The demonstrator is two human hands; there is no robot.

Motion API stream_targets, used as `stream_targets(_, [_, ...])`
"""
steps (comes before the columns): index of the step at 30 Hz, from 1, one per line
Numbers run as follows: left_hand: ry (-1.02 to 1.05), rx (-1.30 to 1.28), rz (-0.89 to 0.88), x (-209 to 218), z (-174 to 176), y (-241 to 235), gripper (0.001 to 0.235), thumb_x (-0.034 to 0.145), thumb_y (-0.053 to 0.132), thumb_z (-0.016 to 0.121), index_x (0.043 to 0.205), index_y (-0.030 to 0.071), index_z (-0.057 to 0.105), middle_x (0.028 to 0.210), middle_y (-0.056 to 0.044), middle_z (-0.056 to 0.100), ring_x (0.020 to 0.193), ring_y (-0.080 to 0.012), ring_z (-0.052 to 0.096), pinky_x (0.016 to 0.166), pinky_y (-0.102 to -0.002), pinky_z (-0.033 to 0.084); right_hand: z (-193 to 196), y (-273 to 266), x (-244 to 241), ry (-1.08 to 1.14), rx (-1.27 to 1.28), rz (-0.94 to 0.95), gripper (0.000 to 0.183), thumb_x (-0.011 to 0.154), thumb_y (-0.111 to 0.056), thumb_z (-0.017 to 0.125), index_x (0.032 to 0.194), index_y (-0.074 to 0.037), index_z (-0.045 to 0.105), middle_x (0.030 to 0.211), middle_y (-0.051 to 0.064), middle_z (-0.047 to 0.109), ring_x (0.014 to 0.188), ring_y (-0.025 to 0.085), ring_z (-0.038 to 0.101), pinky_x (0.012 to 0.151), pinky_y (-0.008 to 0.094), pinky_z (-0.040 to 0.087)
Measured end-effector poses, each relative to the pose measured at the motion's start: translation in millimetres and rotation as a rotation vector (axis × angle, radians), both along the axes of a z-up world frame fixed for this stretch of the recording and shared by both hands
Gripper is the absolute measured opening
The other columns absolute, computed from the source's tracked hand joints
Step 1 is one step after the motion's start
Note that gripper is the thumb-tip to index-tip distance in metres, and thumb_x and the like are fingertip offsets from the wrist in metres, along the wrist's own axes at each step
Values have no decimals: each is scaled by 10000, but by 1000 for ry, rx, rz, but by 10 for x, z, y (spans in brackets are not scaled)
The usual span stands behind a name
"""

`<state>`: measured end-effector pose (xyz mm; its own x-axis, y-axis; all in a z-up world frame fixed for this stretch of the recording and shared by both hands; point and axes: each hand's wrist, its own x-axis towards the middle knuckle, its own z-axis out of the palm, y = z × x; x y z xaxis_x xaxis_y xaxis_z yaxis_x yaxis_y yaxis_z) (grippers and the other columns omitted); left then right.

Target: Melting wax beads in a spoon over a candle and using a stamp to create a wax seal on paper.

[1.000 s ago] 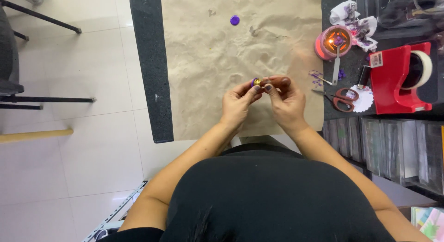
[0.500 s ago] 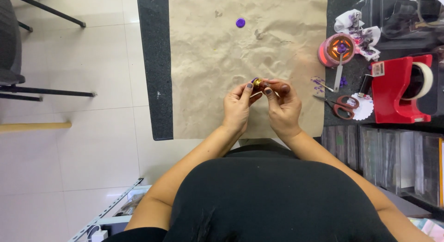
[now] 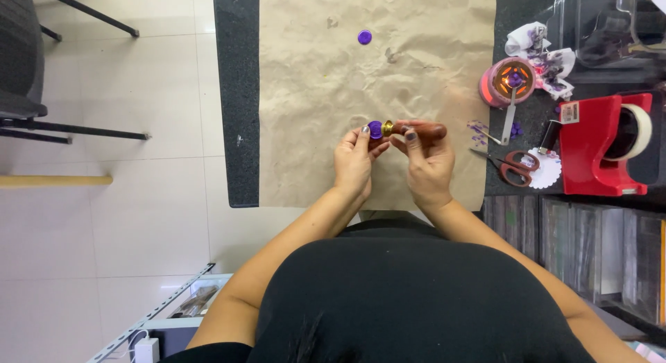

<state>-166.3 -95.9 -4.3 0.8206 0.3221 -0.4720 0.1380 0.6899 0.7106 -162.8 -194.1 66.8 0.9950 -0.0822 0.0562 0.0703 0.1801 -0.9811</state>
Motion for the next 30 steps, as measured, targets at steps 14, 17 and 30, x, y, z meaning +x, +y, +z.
stream_targets(14, [-157, 306, 115, 551, 11, 1098, 187, 1030, 105, 618, 1163, -24, 642, 969, -148, 739, 825, -203, 768, 764, -282, 673, -312, -430, 685, 474, 130, -67, 189, 1057, -321, 650, 1110, -145, 607, 923, 42, 739, 850, 184, 779, 786, 403, 699])
stream_targets(17, [-186, 658, 169, 948, -26, 1845, 161, 994, 35, 607, 1121, -3, 698, 962, -131, 706, 708, -186, 763, 663, -262, 684, -296, -443, 851, 467, 101, -26, 164, 1051, -311, 648, 1098, -163, 596, 931, 33, 711, 873, 190, 759, 789, 391, 671])
stream_targets(30, [-41, 1559, 110, 1333, 113, 2637, 244, 924, 66, 683, 1159, 43, 744, 975, -45, 527, 858, -210, 628, 824, -330, 590, -376, -184, 1731, 116, -192, 88, 233, 1050, -257, 679, 1160, -66, 605, 984, 85, 720, 874, 167, 744, 752, 261, 663])
